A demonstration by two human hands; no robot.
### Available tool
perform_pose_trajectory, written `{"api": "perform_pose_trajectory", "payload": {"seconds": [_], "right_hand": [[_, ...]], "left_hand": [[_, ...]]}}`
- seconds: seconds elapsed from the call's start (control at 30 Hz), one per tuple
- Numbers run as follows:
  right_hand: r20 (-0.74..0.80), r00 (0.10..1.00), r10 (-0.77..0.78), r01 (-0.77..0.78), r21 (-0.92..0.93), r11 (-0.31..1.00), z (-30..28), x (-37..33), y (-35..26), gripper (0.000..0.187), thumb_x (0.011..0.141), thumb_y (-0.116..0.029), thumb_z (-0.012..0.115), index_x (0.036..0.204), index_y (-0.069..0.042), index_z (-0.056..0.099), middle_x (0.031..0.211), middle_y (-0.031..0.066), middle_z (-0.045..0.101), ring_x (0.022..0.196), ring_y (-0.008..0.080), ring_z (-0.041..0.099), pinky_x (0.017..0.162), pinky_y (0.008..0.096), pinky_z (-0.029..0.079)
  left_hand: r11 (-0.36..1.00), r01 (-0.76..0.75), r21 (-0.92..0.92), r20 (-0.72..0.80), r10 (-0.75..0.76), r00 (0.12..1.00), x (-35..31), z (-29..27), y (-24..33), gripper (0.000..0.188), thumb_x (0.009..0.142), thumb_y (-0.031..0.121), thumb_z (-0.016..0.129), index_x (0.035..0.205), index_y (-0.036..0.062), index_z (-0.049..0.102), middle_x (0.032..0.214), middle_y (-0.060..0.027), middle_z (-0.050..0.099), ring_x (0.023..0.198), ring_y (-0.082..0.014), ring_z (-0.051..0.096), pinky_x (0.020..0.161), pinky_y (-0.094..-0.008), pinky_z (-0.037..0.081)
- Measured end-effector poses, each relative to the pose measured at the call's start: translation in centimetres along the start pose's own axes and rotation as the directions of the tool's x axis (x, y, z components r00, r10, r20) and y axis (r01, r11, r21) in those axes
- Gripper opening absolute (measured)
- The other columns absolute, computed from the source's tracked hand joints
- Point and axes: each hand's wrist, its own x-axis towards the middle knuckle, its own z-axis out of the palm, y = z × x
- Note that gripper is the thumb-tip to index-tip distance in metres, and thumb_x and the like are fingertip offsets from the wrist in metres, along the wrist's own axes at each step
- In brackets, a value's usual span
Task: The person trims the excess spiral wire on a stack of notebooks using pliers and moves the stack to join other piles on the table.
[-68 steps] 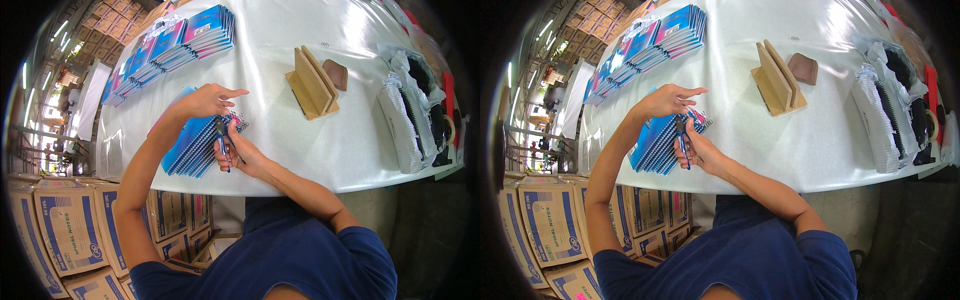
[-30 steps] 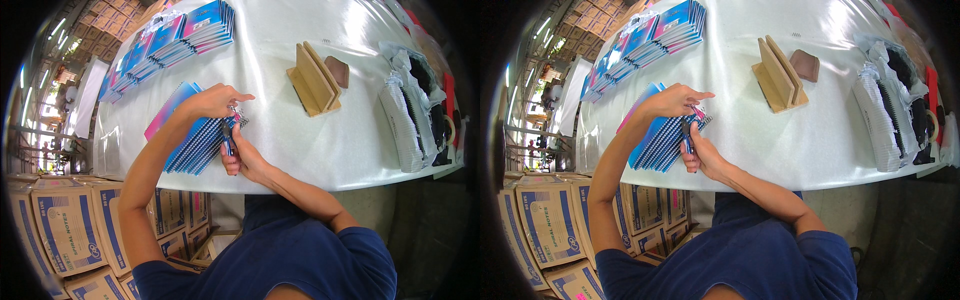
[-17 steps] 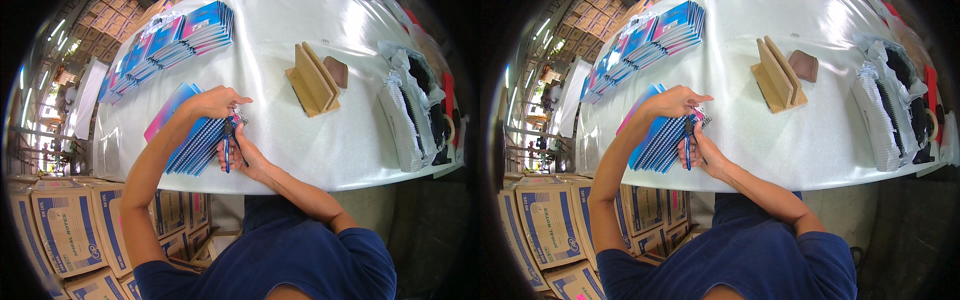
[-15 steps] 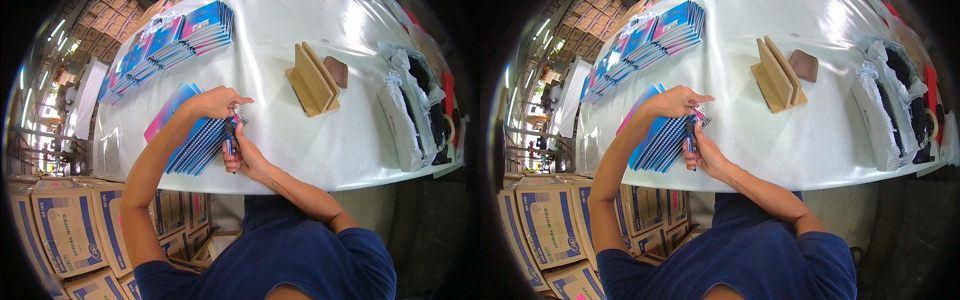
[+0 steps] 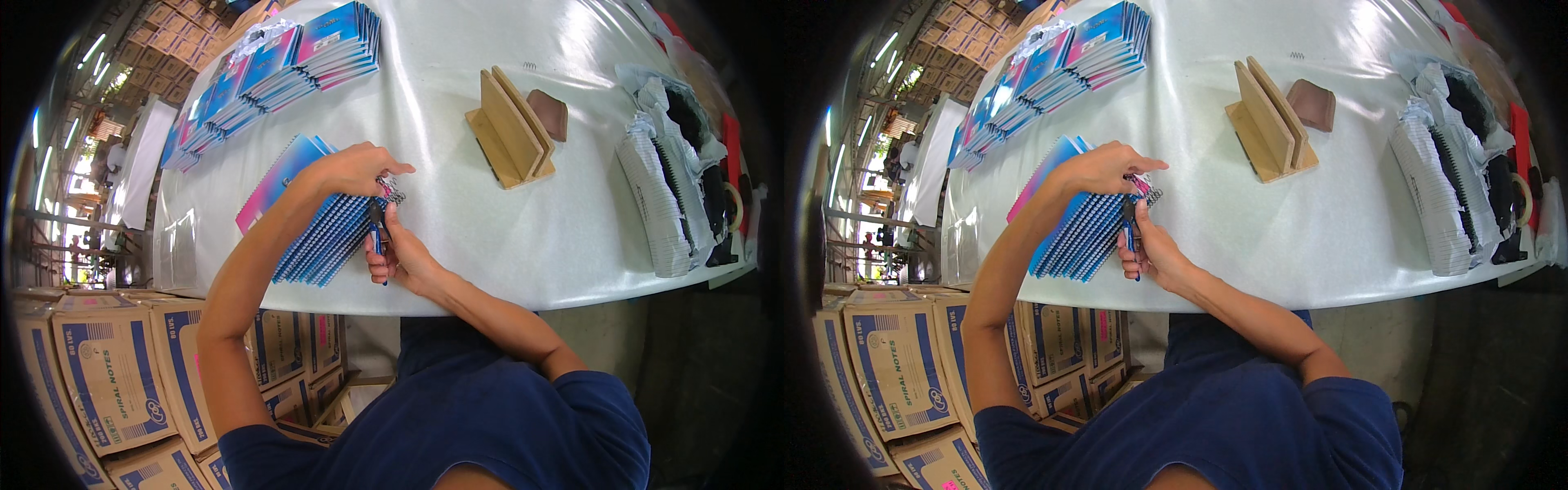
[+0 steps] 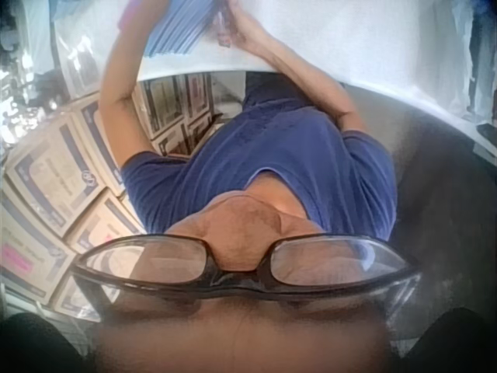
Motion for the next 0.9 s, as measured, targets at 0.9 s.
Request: {"api": "perform_pose_trajectory", "payload": {"seconds": [0.9], "right_hand": [[-0.043, 0.997, 0.063, -0.063, -0.002, 0.998, -0.6, -1.9, -0.5, 0.079, 0.088, -0.075, 0.022, 0.087, -0.003, 0.055, 0.065, 0.0057, 0.046, 0.058, 0.0187, 0.046, 0.057, 0.033, 0.044]], "left_hand": [[0.999, 0.008, 0.037, 0.088, -0.011, 0.996, 2.4, 1.6, 0.0, 0.058, 0.07, -0.001, 0.061, 0.127, 0.01, 0.059, 0.107, -0.0239, 0.066, 0.098, -0.0373, 0.064, 0.087, -0.0394, 0.051]]}}
